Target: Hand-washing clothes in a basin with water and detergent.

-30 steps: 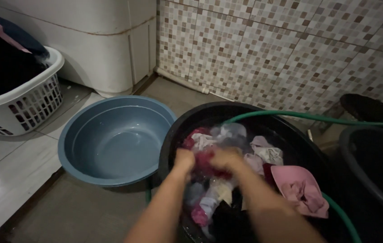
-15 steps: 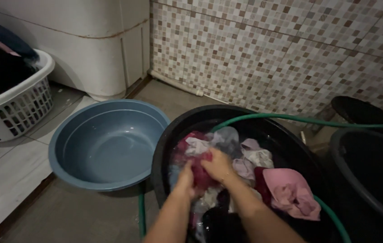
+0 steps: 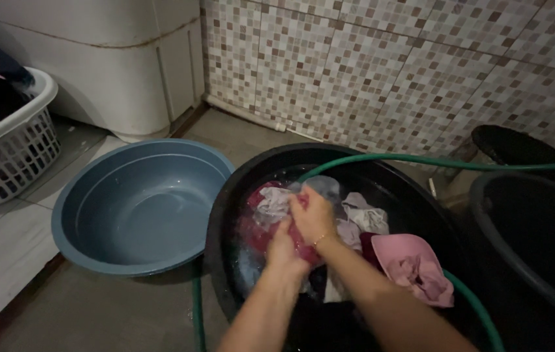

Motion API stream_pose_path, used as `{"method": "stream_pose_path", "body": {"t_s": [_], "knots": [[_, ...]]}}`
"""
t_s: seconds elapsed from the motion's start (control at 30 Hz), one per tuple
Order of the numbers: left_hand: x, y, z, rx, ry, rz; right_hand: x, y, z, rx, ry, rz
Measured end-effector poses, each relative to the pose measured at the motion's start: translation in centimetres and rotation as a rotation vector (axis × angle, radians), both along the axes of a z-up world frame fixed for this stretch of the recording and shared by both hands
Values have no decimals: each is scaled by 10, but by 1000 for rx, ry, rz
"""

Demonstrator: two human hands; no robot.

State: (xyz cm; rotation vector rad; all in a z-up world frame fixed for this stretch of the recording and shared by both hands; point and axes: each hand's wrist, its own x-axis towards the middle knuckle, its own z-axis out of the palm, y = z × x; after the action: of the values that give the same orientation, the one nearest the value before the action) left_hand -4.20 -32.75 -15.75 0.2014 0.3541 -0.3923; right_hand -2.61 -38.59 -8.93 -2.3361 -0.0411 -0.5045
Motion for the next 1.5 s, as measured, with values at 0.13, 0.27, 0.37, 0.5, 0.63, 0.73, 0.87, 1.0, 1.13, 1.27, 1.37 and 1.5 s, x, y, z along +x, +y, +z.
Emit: {"method": "stream_pose_path", "body": {"t_s": [0.13,0.27,0.37,0.5,0.63,0.73,0.87,1.0,1.13,1.27,1.37,1.5], "knots": [[12,20,-39,132,88,51,-61,4,-5,101,-116,117],[6,16,-84,192,25,-73,-105,-2,7,143,-104,362],[-30,-3,-52,190,-10,-33,-58,-40,-34,82,-69,219],[-25,-7,-28,285,22,-19,-15,-65,-58,250,20,227],[-12,25,16,286,110,12,-32,-32,-7,243,49,390],[26,54,-28,276,72,-83,-82,7,39,-40,27,308],[50,83,-102,199,-318,-270,-130,33,54,-156,-296,545],[42,69,-109,63,-273,-270,-100,22,34,-151,-112,445],[-32,27,25,151,55,-12,-44,-7,-3,-253,-252,156],[25,34,-81,277,-84,34,-82,5,20,30,-223,237],[38,46,-138,345,-191,43,-109,15,38,70,-209,445],[-21,20,-25,189,46,32,-48,-9,1,-98,-211,239]]}}
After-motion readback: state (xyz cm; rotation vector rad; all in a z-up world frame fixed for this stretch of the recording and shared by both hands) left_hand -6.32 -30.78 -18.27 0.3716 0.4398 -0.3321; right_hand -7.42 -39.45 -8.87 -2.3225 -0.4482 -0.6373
